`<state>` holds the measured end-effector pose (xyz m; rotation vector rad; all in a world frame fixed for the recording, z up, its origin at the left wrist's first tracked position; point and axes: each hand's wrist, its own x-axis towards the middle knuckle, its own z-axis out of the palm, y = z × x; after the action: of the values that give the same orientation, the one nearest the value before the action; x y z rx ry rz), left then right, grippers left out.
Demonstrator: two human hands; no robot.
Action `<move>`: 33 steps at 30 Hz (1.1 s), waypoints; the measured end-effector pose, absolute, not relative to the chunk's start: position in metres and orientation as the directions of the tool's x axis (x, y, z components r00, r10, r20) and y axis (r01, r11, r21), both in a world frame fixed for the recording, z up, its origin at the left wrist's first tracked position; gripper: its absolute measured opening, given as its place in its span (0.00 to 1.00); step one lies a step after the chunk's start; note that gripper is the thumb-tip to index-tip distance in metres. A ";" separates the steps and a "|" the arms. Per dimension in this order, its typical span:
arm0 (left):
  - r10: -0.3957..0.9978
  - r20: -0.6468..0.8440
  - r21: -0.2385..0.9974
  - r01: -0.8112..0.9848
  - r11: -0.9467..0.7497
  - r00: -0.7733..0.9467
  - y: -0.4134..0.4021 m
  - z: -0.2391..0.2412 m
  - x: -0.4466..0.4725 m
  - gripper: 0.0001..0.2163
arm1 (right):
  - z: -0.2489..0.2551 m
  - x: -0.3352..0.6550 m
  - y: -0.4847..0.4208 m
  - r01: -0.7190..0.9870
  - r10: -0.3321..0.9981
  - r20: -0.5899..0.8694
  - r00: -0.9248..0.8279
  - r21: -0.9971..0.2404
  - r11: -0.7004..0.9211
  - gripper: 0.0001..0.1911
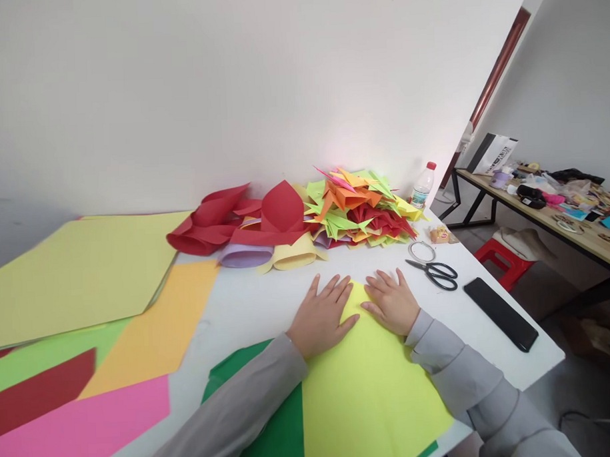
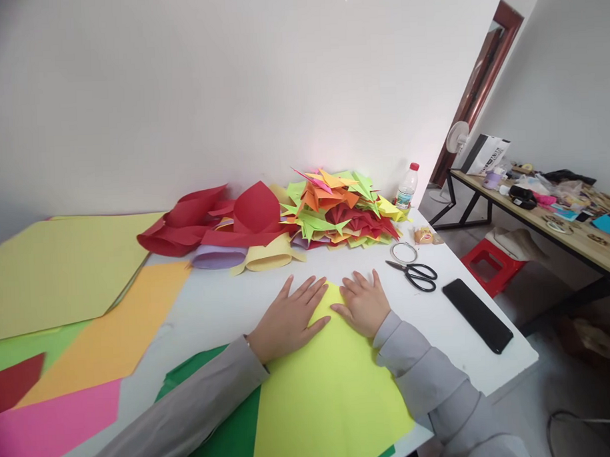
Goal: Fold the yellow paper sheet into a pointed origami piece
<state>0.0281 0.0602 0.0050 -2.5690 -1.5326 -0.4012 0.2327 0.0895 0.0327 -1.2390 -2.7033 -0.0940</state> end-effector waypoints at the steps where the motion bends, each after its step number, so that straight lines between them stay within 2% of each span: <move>1: 0.844 0.287 0.023 0.877 -0.479 0.454 0.061 0.004 0.028 0.28 | 0.033 0.240 0.087 0.760 0.749 0.188 -0.635 -0.020 0.650 0.21; 7: 0.851 0.236 0.013 0.875 -0.485 0.468 0.064 0.000 0.026 0.30 | 0.028 0.278 0.073 0.782 0.778 0.247 -0.578 -0.105 0.614 0.16; 13: 0.858 0.227 -0.010 0.883 -0.470 0.460 0.067 -0.003 0.023 0.31 | 0.023 0.277 0.078 0.750 0.780 0.291 -0.554 -0.232 0.619 0.14; 19: 0.825 0.093 0.004 0.829 -0.560 0.557 0.085 0.012 0.025 0.30 | 0.022 0.280 0.084 0.725 0.797 0.301 -0.523 -0.334 0.602 0.12; 21: 0.808 0.097 0.002 0.812 -0.584 0.581 0.089 0.015 0.027 0.30 | 0.022 0.281 0.084 0.718 0.798 0.281 -0.533 -0.349 0.603 0.13; 27: 0.831 0.273 -0.019 0.867 -0.499 0.484 0.085 0.002 0.031 0.33 | 0.026 0.264 0.084 0.750 0.804 0.186 -0.565 -0.290 0.594 0.19; 33: 0.818 0.304 0.000 0.859 -0.512 0.488 0.077 -0.003 0.034 0.28 | 0.029 0.227 0.105 0.744 0.758 0.132 -0.639 -0.142 0.652 0.21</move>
<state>0.0338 0.0769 -0.0028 -2.5761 -1.4629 -0.4009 0.2275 0.1048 0.0294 -1.2344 -2.6890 0.1104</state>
